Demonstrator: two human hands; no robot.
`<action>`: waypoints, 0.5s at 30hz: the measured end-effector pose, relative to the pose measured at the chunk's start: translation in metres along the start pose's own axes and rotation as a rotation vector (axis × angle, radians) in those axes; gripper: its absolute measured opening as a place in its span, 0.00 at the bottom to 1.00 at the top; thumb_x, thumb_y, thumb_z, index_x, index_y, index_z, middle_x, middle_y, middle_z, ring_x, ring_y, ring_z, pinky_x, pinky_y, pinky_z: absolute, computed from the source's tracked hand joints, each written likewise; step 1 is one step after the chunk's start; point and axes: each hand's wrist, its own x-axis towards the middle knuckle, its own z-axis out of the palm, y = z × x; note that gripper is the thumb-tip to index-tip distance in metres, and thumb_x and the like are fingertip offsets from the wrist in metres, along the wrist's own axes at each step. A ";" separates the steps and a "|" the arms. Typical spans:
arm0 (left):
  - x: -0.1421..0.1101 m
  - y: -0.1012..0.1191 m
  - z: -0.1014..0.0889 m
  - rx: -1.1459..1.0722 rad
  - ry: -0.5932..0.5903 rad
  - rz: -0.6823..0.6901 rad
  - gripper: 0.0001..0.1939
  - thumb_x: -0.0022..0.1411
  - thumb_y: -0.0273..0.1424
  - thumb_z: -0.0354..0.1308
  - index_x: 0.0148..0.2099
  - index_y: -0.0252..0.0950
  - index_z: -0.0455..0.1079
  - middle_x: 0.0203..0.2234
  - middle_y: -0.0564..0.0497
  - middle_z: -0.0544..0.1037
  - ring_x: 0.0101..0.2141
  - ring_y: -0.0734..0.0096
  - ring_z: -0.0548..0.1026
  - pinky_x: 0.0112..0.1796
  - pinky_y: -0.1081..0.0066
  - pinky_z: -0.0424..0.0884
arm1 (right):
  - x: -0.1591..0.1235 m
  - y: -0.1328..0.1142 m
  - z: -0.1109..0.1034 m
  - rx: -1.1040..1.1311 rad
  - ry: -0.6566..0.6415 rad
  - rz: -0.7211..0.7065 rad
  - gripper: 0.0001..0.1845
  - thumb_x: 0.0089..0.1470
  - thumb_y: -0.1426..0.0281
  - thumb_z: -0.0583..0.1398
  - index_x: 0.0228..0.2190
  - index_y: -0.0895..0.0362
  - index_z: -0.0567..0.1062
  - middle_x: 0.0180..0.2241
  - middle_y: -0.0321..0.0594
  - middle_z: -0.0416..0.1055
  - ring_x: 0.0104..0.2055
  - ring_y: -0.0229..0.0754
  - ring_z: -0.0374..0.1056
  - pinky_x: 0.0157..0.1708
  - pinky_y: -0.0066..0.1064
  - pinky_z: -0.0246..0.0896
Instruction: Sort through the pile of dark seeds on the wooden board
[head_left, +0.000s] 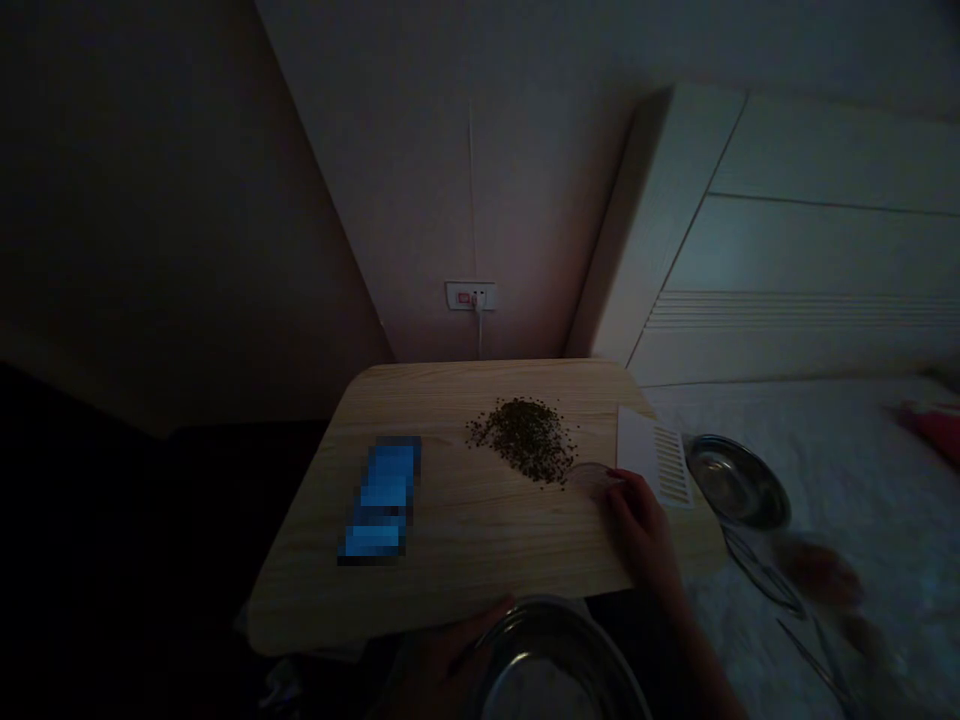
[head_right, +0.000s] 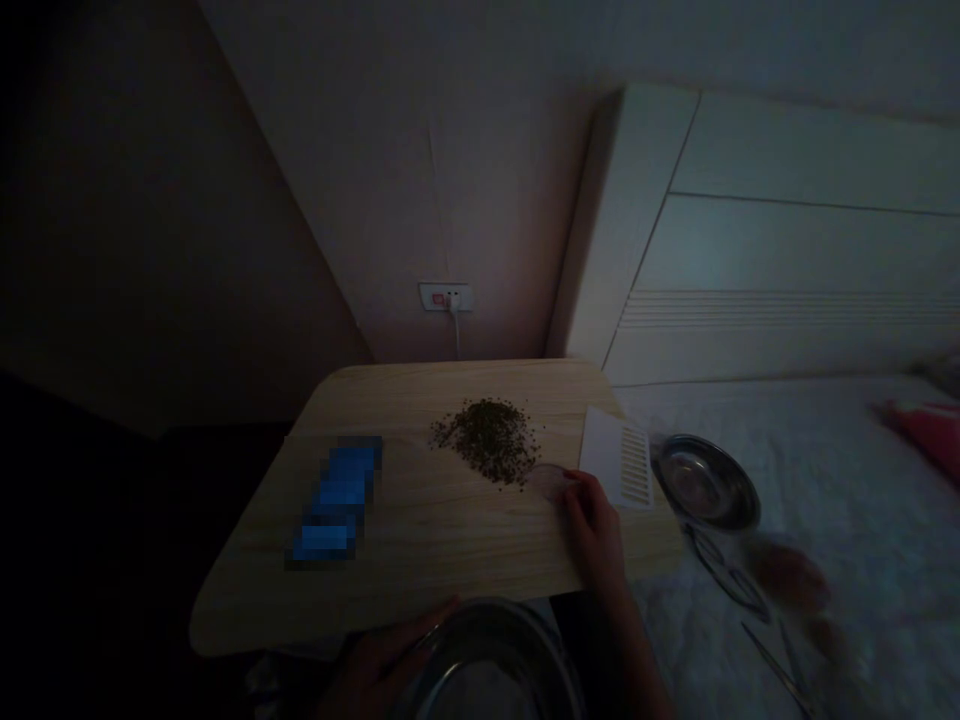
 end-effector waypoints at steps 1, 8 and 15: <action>0.001 -0.002 0.001 -0.014 0.000 0.003 0.18 0.60 0.36 0.53 0.52 0.51 0.67 0.52 0.58 0.71 0.54 0.59 0.66 0.55 0.55 0.56 | 0.000 0.001 0.000 0.006 0.003 -0.001 0.17 0.55 0.62 0.53 0.44 0.56 0.67 0.29 0.38 0.70 0.32 0.42 0.66 0.34 0.31 0.60; 0.002 -0.012 0.003 0.003 0.012 0.027 0.18 0.60 0.35 0.53 0.53 0.51 0.67 0.52 0.57 0.71 0.53 0.61 0.67 0.55 0.56 0.56 | -0.001 0.003 0.000 0.008 0.012 0.009 0.16 0.56 0.63 0.52 0.45 0.55 0.67 0.29 0.37 0.69 0.31 0.41 0.66 0.33 0.30 0.59; 0.006 -0.008 0.007 0.042 0.002 0.054 0.18 0.60 0.34 0.52 0.53 0.51 0.66 0.51 0.57 0.72 0.52 0.62 0.69 0.54 0.58 0.59 | -0.001 0.004 -0.001 -0.064 0.068 0.012 0.16 0.56 0.63 0.52 0.44 0.55 0.67 0.30 0.38 0.70 0.32 0.42 0.66 0.33 0.31 0.59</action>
